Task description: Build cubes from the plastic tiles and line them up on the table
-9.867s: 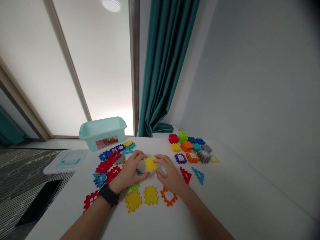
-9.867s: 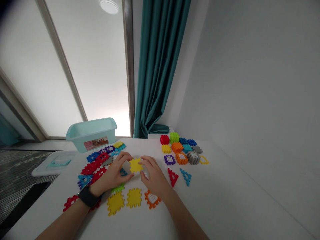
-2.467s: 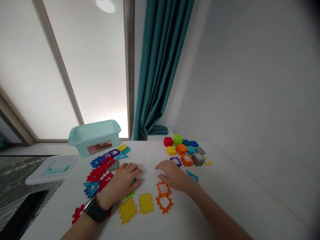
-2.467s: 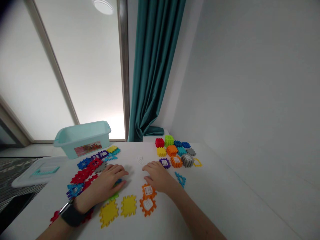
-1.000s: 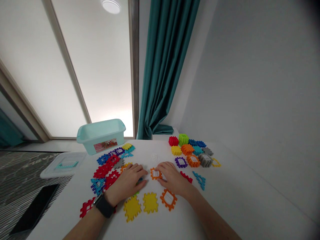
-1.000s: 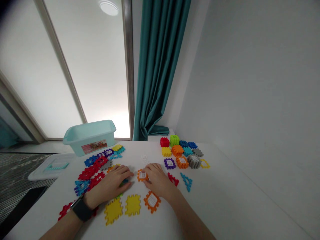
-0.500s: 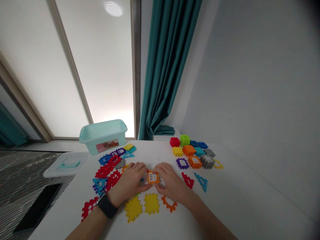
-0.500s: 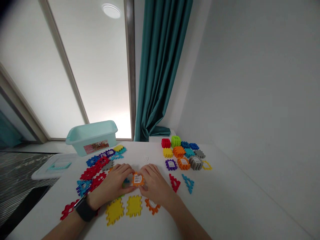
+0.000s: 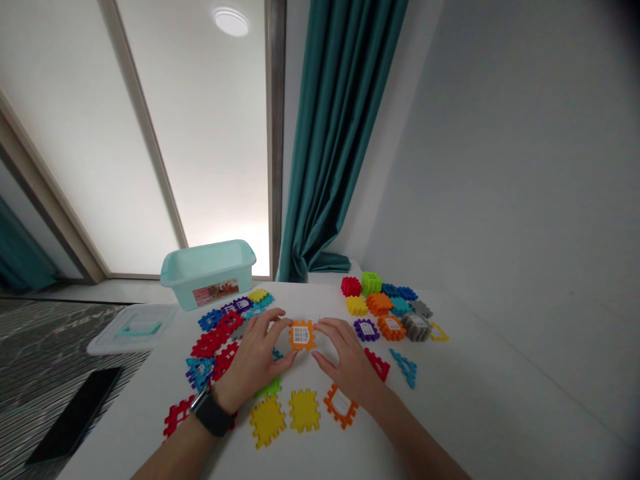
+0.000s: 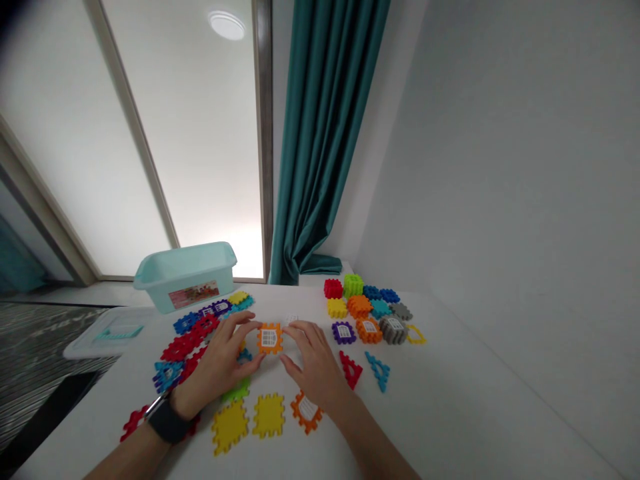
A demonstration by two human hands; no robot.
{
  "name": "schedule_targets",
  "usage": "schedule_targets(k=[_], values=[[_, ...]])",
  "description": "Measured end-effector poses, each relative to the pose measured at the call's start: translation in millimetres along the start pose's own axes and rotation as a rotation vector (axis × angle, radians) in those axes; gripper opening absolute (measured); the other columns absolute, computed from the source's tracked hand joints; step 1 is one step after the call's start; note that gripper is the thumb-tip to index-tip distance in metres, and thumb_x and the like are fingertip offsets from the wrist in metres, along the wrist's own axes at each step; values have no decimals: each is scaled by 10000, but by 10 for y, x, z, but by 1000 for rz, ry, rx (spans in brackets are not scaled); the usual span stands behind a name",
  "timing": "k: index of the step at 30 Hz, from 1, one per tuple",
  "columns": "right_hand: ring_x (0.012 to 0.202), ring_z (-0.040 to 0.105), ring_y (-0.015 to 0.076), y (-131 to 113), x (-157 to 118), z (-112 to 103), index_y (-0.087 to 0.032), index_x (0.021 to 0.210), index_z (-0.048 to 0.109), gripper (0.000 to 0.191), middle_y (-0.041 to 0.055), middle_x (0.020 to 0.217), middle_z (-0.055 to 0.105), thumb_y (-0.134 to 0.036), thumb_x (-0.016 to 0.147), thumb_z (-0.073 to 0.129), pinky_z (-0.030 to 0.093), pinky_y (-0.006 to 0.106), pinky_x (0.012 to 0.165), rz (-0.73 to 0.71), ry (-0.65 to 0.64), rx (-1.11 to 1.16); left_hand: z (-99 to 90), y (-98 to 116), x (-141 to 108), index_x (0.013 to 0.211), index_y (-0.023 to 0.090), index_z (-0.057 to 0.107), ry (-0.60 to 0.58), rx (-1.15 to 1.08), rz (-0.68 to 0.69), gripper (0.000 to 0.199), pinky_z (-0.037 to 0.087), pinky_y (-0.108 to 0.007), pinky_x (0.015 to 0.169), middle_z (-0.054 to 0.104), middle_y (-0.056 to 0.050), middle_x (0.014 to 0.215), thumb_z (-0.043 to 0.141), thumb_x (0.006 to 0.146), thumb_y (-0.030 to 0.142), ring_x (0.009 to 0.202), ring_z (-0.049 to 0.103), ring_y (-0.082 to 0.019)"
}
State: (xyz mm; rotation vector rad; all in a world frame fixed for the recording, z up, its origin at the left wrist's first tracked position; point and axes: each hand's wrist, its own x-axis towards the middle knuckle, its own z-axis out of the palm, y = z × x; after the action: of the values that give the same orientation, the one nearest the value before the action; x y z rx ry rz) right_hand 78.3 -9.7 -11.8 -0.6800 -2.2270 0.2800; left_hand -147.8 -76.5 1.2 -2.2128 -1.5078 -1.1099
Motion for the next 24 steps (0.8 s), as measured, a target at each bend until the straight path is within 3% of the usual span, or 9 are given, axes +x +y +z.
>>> schedule_targets(k=[11,18,24], values=[[1154,580,281,-3,5,27,-266,1247,563,353,101,1216,612,-213,901,613,499,503,1020,45,22,57,52,31,-14,1180,215,545,-82,-49,-78,451,503,-469,954,562,-120,1238,736,771,225,1129,563,-310],[1082,604,226,-118,53,63,-230,1010,630,105,78,1115,607,-241,934,559,521,404,963,220,34,338,75,34,-27,1129,217,553,-23,-78,-117,412,514,-453,927,562,-113,1221,771,784,274,1102,578,-297],[1001,618,197,-90,54,158,-210,868,621,179,60,1045,594,-358,943,554,554,328,862,345,56,551,93,86,-43,1102,217,563,-50,-81,-91,400,521,-439,911,586,-106,1196,796,785,290,1085,585,-289]])
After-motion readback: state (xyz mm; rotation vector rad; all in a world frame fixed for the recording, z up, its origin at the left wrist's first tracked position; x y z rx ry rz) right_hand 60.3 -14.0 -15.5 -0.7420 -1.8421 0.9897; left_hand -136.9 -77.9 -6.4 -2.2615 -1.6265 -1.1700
